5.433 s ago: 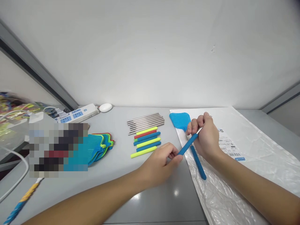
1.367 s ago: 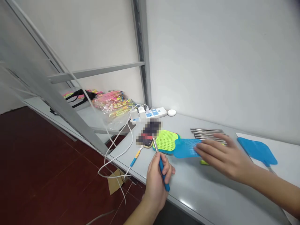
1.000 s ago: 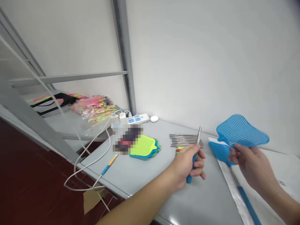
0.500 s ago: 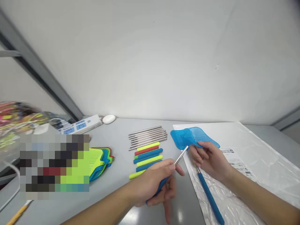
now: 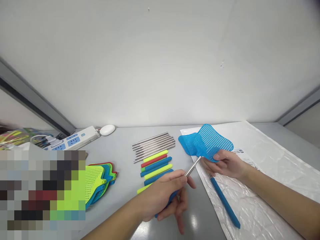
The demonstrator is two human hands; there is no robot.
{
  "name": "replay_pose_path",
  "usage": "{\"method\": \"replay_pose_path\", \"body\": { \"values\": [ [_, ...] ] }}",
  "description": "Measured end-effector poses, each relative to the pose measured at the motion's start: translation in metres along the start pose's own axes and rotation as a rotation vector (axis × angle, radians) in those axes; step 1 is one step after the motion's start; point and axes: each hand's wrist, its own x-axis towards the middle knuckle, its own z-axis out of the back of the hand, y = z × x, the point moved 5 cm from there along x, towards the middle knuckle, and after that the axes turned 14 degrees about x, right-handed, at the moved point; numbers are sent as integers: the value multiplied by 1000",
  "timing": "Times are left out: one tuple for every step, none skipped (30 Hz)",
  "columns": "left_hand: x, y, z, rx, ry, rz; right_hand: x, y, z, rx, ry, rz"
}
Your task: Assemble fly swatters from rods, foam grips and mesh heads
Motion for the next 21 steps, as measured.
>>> {"method": "replay_pose_path", "body": {
  "values": [
    [0,0,0,3,1,3,0,1,0,0,6,-3],
    [0,0,0,7,-2,5,1,1,-1,6,9,0],
    [0,0,1,10,-6,7,1,2,-1,15,12,5],
    [0,0,1,13,-8,7,2,3,-2,25,16,11],
    [0,0,1,14,-10,6,2,4,-2,36,22,15],
    [0,0,2,15,-12,5,2,4,-3,44,28,16],
    [0,0,2,16,-12,4,2,4,-3,48,34,15],
    [0,0,1,17,-11,2,2,4,-3,48,39,11],
    [0,0,1,20,-10,2,2,4,-3,43,42,7],
    [0,0,1,24,-10,3,1,4,-2,41,44,4],
    [0,0,0,29,-10,3,1,4,-2,39,45,2],
    [0,0,0,36,-12,2,1,4,-1,37,46,1],
    [0,0,0,41,-14,1,0,3,0,35,46,0],
    [0,0,0,45,-15,-1,0,3,1,34,46,-1],
    [0,0,0,48,-15,-3,0,3,2,33,45,-1],
    [0,-1,0,48,-13,-3,0,2,2,32,43,-2],
    [0,-1,-1,48,-10,-3,0,2,3,30,41,-3],
    [-1,-2,-1,48,-9,-4,0,2,3,29,38,-4],
    [-1,-2,-1,49,-8,-4,0,2,4,28,35,-6],
    [-1,-3,0,52,-8,-4,-1,1,4,27,32,-8],
    [-1,-3,0,56,-10,-5,-1,1,4,26,27,-10]
  ]
}}
